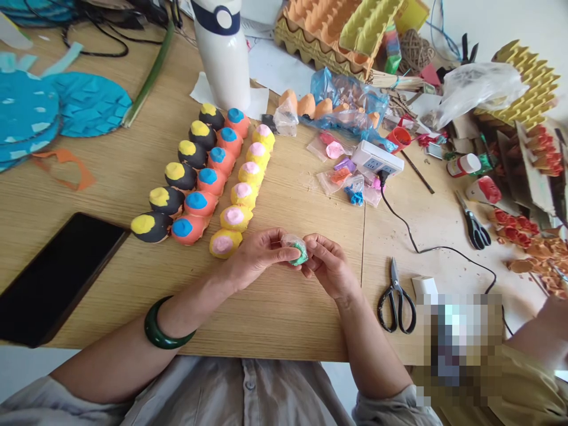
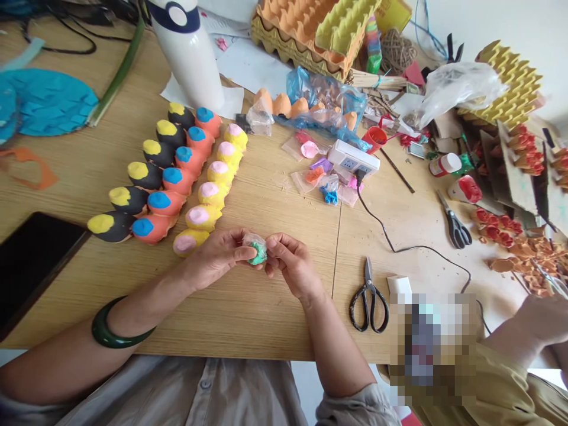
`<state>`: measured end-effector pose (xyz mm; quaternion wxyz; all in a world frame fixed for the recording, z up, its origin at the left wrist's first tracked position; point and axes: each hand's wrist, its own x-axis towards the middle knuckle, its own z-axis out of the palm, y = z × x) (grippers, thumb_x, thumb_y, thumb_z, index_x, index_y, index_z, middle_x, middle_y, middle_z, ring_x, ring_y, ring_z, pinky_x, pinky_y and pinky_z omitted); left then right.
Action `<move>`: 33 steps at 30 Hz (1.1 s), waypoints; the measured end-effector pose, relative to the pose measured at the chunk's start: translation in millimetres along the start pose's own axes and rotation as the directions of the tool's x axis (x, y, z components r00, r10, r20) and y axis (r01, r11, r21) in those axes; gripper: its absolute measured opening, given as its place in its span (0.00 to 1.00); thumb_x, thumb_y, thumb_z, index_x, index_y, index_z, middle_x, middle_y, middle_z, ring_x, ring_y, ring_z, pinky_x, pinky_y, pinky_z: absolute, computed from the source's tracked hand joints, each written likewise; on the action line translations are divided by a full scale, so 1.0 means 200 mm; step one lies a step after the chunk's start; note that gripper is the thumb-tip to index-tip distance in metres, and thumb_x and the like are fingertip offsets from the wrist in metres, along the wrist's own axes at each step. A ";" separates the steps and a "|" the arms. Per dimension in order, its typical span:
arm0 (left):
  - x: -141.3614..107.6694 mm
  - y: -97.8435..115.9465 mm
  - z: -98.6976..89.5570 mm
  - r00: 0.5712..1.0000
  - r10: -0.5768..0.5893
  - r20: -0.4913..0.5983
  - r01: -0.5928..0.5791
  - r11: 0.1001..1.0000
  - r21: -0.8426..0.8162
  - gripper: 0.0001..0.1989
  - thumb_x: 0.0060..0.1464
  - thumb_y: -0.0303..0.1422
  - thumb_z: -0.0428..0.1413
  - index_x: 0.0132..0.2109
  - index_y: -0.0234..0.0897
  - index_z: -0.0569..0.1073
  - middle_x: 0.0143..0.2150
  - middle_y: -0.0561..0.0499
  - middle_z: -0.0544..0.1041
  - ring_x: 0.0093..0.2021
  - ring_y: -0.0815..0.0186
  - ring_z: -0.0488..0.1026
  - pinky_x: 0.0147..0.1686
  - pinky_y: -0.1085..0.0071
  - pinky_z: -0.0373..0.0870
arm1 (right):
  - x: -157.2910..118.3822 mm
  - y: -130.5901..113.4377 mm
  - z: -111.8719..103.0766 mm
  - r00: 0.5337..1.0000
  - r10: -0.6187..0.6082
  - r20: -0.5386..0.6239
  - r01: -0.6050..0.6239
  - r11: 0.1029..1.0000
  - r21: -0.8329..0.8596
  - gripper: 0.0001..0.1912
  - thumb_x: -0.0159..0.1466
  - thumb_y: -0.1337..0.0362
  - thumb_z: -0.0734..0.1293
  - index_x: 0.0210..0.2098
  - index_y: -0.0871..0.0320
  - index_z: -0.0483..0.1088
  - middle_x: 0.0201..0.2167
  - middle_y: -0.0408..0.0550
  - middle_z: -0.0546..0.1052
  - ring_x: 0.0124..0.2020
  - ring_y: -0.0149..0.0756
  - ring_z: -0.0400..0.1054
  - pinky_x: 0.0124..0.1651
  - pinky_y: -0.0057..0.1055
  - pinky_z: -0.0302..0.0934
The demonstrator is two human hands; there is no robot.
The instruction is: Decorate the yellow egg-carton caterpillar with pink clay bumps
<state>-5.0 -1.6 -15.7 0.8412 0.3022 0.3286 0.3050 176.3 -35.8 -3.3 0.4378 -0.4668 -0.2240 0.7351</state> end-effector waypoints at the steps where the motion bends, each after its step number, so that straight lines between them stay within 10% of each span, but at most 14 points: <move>1: 0.00 0.00 0.00 0.999 -0.008 0.036 0.009 0.999 -0.035 0.23 0.44 0.46 0.77 0.32 0.34 0.77 0.31 0.52 0.79 0.33 0.65 0.80 0.39 0.66 0.82 | 0.00 0.00 0.00 1.000 0.005 -0.002 -0.005 1.000 0.000 0.22 0.55 0.47 0.82 0.29 0.57 0.74 0.18 0.36 0.65 0.20 0.27 0.60 0.22 0.24 0.60; 6: 0.00 -0.02 -0.02 0.994 -0.015 0.109 0.029 0.992 -0.123 0.21 0.49 0.50 0.74 0.35 0.36 0.81 0.37 0.49 0.82 0.40 0.62 0.81 0.46 0.65 0.81 | 0.01 -0.01 -0.02 0.999 -0.003 -0.036 0.003 1.000 0.016 0.23 0.53 0.47 0.83 0.28 0.58 0.74 0.18 0.37 0.66 0.20 0.26 0.60 0.21 0.23 0.60; 19: 0.00 -0.03 0.00 0.990 0.088 -0.111 -0.074 0.989 0.126 0.21 0.52 0.49 0.72 0.32 0.35 0.80 0.30 0.51 0.78 0.33 0.65 0.74 0.37 0.67 0.73 | 0.00 -0.01 -0.06 0.992 0.042 0.120 -0.022 0.987 -0.161 0.22 0.57 0.47 0.82 0.31 0.59 0.76 0.24 0.40 0.74 0.22 0.26 0.64 0.25 0.24 0.66; 33: -0.01 -0.03 0.00 0.989 0.114 0.090 -0.123 0.988 0.097 0.18 0.50 0.33 0.74 0.45 0.36 0.78 0.46 0.47 0.83 0.46 0.59 0.83 0.49 0.63 0.80 | 0.01 -0.02 -0.06 0.997 -0.048 -0.056 0.048 0.999 -0.015 0.22 0.53 0.50 0.84 0.28 0.57 0.74 0.23 0.40 0.76 0.22 0.26 0.66 0.24 0.23 0.62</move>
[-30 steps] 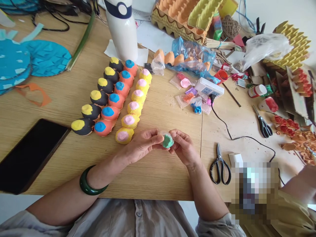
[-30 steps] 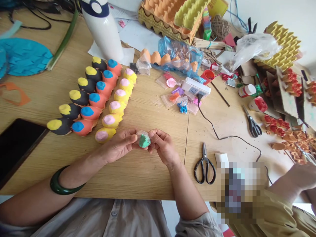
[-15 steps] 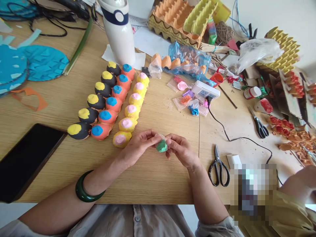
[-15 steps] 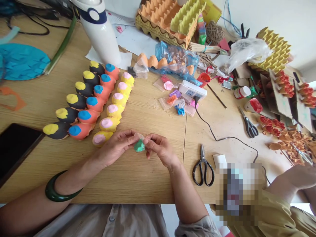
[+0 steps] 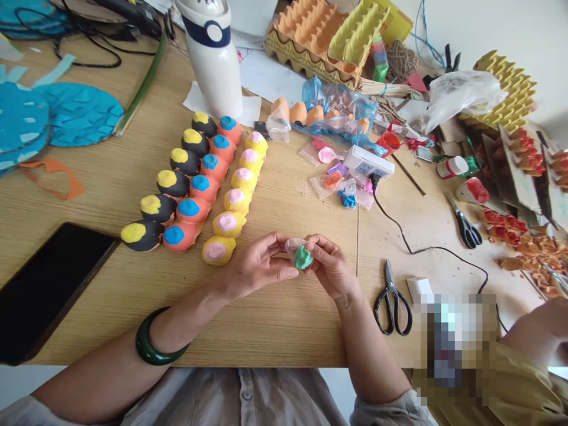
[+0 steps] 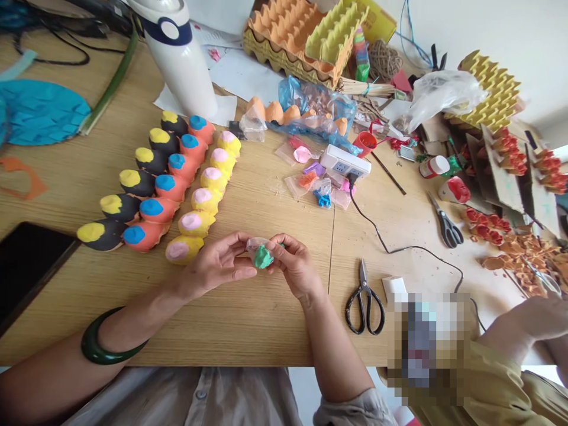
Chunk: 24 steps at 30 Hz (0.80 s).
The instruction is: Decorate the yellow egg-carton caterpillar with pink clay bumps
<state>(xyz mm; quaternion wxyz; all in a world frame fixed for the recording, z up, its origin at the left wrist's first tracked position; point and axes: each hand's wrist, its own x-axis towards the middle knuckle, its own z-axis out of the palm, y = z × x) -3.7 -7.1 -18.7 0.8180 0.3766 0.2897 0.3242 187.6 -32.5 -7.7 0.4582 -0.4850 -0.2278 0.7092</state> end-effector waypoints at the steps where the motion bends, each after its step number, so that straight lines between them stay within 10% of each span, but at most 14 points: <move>1: 0.00 -0.01 0.00 1.000 0.007 -0.028 -0.007 1.000 0.006 0.18 0.49 0.33 0.75 0.44 0.36 0.77 0.44 0.48 0.83 0.45 0.60 0.83 0.48 0.64 0.81 | 0.00 0.00 0.00 1.000 -0.002 0.004 0.002 1.000 -0.006 0.22 0.53 0.50 0.84 0.28 0.57 0.74 0.24 0.40 0.76 0.23 0.26 0.66 0.25 0.23 0.63; 11: 0.01 0.02 0.01 0.963 0.023 -0.268 -0.006 0.998 0.064 0.21 0.40 0.35 0.78 0.36 0.35 0.75 0.34 0.53 0.80 0.38 0.65 0.78 0.42 0.68 0.76 | 0.00 0.03 0.02 0.994 -0.022 0.108 0.019 0.999 0.029 0.23 0.55 0.45 0.82 0.33 0.57 0.79 0.26 0.42 0.76 0.24 0.28 0.66 0.27 0.26 0.66; 24: 0.00 0.01 -0.02 1.000 -0.009 -0.016 0.007 0.993 -0.117 0.21 0.49 0.42 0.75 0.42 0.34 0.78 0.39 0.49 0.83 0.39 0.60 0.84 0.44 0.63 0.82 | 0.00 0.02 0.02 0.994 -0.016 0.105 0.013 0.999 0.036 0.23 0.52 0.50 0.85 0.31 0.57 0.74 0.27 0.41 0.79 0.24 0.26 0.70 0.24 0.23 0.64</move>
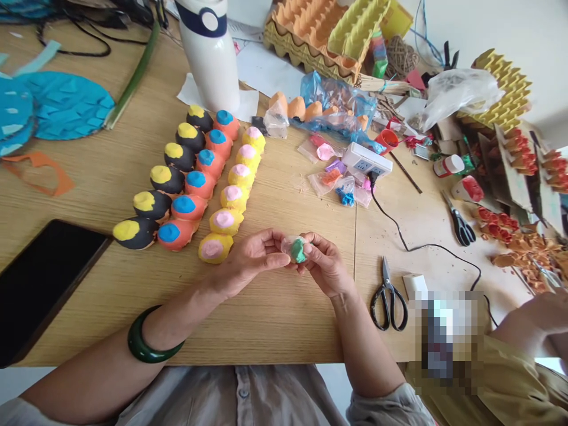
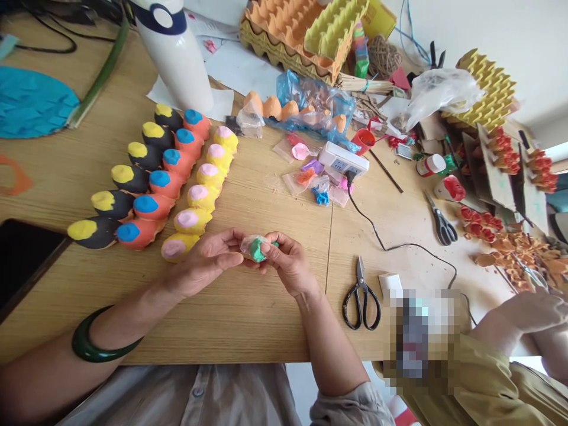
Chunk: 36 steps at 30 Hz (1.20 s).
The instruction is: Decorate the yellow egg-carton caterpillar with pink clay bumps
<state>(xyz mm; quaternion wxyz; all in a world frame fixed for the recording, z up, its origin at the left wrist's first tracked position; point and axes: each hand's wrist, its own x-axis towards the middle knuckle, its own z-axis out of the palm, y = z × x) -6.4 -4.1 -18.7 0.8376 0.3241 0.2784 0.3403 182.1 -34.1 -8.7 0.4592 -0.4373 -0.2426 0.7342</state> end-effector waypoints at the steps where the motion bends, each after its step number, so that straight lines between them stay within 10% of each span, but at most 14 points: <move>1: 0.00 0.00 -0.01 1.000 -0.007 -0.006 0.007 1.000 0.006 0.21 0.49 0.43 0.75 0.41 0.34 0.78 0.38 0.50 0.83 0.38 0.60 0.84 0.43 0.63 0.82 | 0.00 0.00 0.01 1.000 -0.014 0.002 0.014 1.000 -0.024 0.23 0.53 0.50 0.85 0.30 0.57 0.74 0.26 0.40 0.78 0.24 0.26 0.69 0.25 0.23 0.64; 8: 0.01 0.02 0.01 0.997 -0.040 -0.059 0.048 0.991 0.128 0.20 0.47 0.39 0.76 0.32 0.35 0.73 0.32 0.53 0.81 0.33 0.64 0.82 0.37 0.67 0.81 | -0.02 0.03 0.01 0.997 -0.070 0.037 0.073 0.991 -0.107 0.21 0.56 0.52 0.83 0.29 0.57 0.72 0.26 0.39 0.75 0.25 0.27 0.69 0.26 0.23 0.64; 16: 0.00 0.03 -0.01 0.939 0.209 -0.275 -0.118 0.943 0.312 0.18 0.43 0.33 0.77 0.33 0.36 0.74 0.31 0.57 0.76 0.34 0.71 0.75 0.36 0.76 0.75 | 0.01 0.05 -0.03 0.970 -0.155 0.185 0.183 0.973 -0.143 0.16 0.59 0.57 0.82 0.39 0.55 0.76 0.35 0.40 0.70 0.29 0.27 0.69 0.32 0.26 0.73; 24: -0.02 0.02 0.00 0.941 0.177 -0.288 -0.094 0.955 0.281 0.20 0.48 0.37 0.75 0.34 0.37 0.71 0.30 0.59 0.75 0.28 0.71 0.76 0.31 0.74 0.77 | 0.01 0.09 -0.01 0.909 -0.380 0.172 0.416 0.798 -0.435 0.16 0.60 0.56 0.82 0.38 0.55 0.75 0.35 0.42 0.71 0.33 0.30 0.71 0.38 0.28 0.74; 36: 0.00 0.01 0.02 0.960 0.148 -0.238 -0.089 0.966 0.242 0.20 0.44 0.41 0.75 0.38 0.36 0.77 0.38 0.51 0.80 0.41 0.65 0.79 0.41 0.70 0.81 | 0.04 0.08 0.01 0.978 -0.197 -0.076 0.171 0.951 -0.257 0.25 0.57 0.44 0.81 0.35 0.56 0.71 0.29 0.38 0.76 0.23 0.29 0.74 0.28 0.30 0.77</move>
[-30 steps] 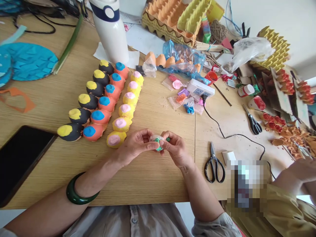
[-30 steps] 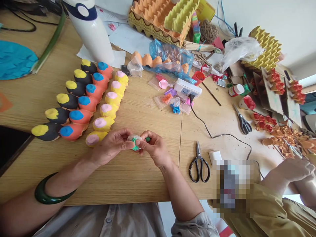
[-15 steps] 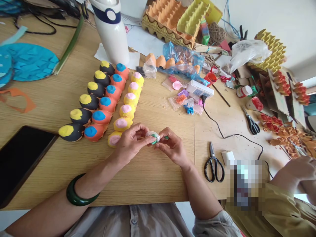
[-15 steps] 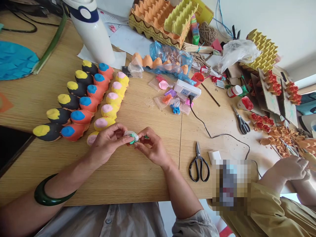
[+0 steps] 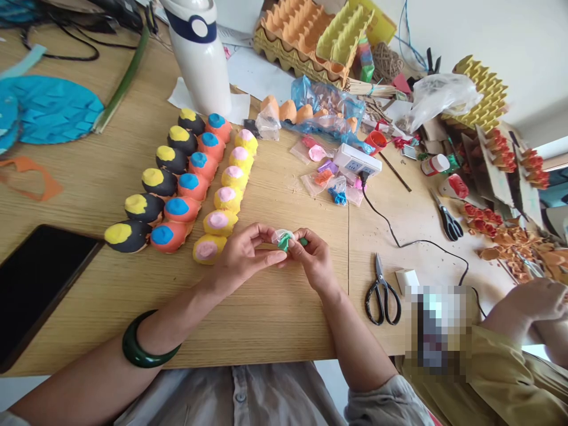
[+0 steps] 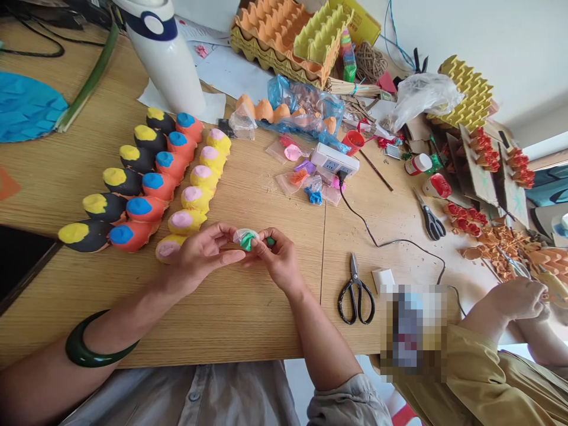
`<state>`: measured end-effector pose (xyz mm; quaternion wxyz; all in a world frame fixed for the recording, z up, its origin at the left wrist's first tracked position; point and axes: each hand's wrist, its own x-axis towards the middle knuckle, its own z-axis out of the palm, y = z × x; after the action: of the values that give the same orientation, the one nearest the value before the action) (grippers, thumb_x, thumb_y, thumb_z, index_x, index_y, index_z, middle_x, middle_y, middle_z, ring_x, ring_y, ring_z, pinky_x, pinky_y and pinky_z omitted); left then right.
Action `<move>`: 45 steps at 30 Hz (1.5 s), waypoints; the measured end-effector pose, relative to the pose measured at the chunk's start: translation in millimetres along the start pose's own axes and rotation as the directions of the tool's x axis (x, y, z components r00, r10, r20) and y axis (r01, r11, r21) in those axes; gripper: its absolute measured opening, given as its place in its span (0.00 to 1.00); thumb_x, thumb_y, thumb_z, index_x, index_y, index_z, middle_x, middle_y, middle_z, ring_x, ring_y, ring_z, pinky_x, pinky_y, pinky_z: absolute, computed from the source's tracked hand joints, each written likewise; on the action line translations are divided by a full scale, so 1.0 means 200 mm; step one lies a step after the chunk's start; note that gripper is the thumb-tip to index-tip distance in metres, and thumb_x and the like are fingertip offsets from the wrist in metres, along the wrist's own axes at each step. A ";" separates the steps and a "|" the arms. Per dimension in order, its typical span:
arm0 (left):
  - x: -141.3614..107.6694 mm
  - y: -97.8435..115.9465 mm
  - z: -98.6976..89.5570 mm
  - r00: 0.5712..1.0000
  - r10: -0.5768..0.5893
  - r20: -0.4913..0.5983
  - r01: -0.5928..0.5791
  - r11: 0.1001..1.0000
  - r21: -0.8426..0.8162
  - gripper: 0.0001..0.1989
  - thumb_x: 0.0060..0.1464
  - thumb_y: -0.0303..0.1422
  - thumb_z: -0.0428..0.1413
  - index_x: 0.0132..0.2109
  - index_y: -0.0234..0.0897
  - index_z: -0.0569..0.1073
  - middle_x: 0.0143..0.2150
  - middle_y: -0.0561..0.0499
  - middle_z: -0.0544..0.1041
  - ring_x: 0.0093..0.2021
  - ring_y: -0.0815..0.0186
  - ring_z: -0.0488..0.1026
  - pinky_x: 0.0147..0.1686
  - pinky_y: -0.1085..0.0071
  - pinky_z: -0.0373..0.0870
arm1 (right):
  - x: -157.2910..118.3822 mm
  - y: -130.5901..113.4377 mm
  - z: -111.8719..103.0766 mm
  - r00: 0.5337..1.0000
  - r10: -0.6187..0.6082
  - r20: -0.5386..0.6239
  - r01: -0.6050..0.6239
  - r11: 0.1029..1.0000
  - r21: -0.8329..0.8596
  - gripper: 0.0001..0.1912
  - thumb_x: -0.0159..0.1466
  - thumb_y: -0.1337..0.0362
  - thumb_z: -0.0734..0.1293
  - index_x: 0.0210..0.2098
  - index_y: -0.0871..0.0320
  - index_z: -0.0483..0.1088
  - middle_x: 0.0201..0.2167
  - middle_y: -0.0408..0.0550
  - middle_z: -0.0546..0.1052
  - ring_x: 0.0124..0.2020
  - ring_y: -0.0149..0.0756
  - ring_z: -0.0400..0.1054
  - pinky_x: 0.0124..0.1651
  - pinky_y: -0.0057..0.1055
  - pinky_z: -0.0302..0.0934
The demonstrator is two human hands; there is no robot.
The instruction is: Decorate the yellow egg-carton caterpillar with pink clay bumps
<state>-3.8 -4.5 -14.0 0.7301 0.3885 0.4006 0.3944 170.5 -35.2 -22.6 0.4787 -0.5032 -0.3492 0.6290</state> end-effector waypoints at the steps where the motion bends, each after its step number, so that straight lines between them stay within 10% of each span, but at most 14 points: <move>1: 0.00 -0.01 0.00 0.999 0.038 -0.017 -0.038 0.998 0.041 0.20 0.43 0.38 0.76 0.37 0.36 0.76 0.37 0.52 0.80 0.41 0.65 0.79 0.41 0.71 0.81 | 0.00 0.00 0.00 1.000 0.017 -0.014 -0.017 1.000 0.007 0.26 0.56 0.43 0.81 0.34 0.56 0.71 0.28 0.38 0.76 0.23 0.29 0.74 0.28 0.30 0.76; 10: 0.00 -0.03 -0.02 0.955 0.229 -0.186 -0.158 0.929 0.336 0.19 0.49 0.43 0.73 0.35 0.38 0.74 0.34 0.53 0.77 0.35 0.65 0.78 0.36 0.72 0.78 | -0.03 0.00 0.02 0.992 0.058 0.109 -0.073 0.988 0.136 0.21 0.58 0.49 0.81 0.39 0.56 0.75 0.27 0.37 0.68 0.28 0.29 0.66 0.34 0.32 0.79; 17: -0.02 -0.02 -0.01 0.936 0.295 -0.191 -0.208 0.903 0.376 0.16 0.52 0.42 0.71 0.34 0.39 0.74 0.33 0.53 0.77 0.34 0.66 0.78 0.33 0.73 0.78 | -0.06 0.02 0.07 0.978 -0.206 0.006 0.199 0.937 -0.285 0.16 0.61 0.54 0.80 0.37 0.54 0.73 0.34 0.42 0.70 0.35 0.32 0.67 0.41 0.32 0.76; 28: -0.01 -0.04 -0.01 0.964 0.266 -0.010 -0.249 0.916 0.314 0.13 0.56 0.42 0.69 0.41 0.38 0.78 0.40 0.49 0.81 0.44 0.62 0.81 0.47 0.67 0.82 | -0.03 0.01 0.05 0.990 0.010 -0.139 -0.010 1.000 0.002 0.24 0.54 0.47 0.83 0.33 0.56 0.72 0.24 0.38 0.72 0.24 0.30 0.69 0.26 0.29 0.74; 35: -0.02 -0.06 -0.01 0.957 0.275 -0.095 -0.226 0.909 0.350 0.13 0.55 0.40 0.70 0.38 0.38 0.77 0.38 0.51 0.79 0.40 0.64 0.81 0.41 0.70 0.83 | -0.03 -0.01 0.06 0.990 0.086 -0.109 -0.075 0.991 0.107 0.25 0.51 0.48 0.84 0.28 0.56 0.71 0.17 0.33 0.67 0.19 0.26 0.60 0.23 0.29 0.75; 45: -0.03 -0.06 0.00 0.892 0.446 -0.072 -0.337 0.763 0.551 0.05 0.61 0.31 0.63 0.37 0.40 0.73 0.38 0.50 0.75 0.40 0.64 0.75 0.35 0.74 0.77 | -0.04 0.03 0.09 0.977 -0.045 -0.208 -0.005 0.972 -0.236 0.24 0.55 0.46 0.81 0.26 0.56 0.70 0.17 0.37 0.69 0.18 0.26 0.62 0.19 0.25 0.55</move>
<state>-2.5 -14.1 -22.5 0.4532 0.6065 0.4728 0.4508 152.4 -44.1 -21.2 0.4564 -0.6170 -0.3735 0.5211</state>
